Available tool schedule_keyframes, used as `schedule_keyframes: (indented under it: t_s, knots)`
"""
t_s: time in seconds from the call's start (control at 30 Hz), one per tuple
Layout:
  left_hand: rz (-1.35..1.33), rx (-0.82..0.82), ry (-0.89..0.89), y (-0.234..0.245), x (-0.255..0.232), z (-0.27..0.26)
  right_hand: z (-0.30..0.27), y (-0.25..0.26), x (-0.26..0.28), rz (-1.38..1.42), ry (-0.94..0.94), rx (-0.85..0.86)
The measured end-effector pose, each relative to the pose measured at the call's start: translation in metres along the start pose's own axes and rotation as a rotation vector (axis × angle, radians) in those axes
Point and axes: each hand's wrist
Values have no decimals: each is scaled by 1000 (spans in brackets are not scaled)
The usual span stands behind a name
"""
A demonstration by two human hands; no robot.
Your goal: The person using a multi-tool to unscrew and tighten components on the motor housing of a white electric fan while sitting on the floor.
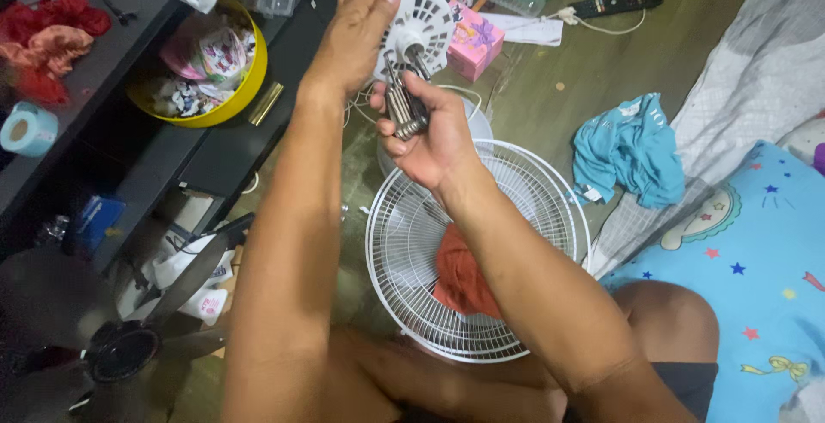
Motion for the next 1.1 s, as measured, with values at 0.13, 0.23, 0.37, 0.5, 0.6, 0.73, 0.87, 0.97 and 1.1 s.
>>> schedule_keyframes:
  t_s: [0.13,0.23,0.37,0.5,0.6,0.73,0.87,0.97,1.1]
  knots:
    - [40,3,-13,0,3,5,-1,0,1,107,-60,93]
    - [-6,-15,0,-1,1,-1,3,0,4,139,-104,119]
    - [2,-19,21,-4,-4,0,10,-2,7,87,-109,68]
    - [15,-40,45,-4,-5,2,9,-10,6,-24,-85,-11]
    - [-12,-34,25,-4,-3,1,9,-14,11,-179,-71,-83]
    - [-23,-40,43,-6,-3,3,9,-20,13,-414,-42,-219]
    - [-26,-47,42,-6,-3,3,7,-28,10,-635,31,-304]
    - [-35,-49,45,-6,-4,2,6,-34,9,-773,81,-350]
    - [-36,-53,35,-8,-2,4,6,-34,6,-1074,194,-399]
Point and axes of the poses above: each hand's wrist, its own z-axis towards the middle knuckle, its own y-axis out of the back of the hand, x = y × z, and after that the axes turned 3 degrees about x, right-handed
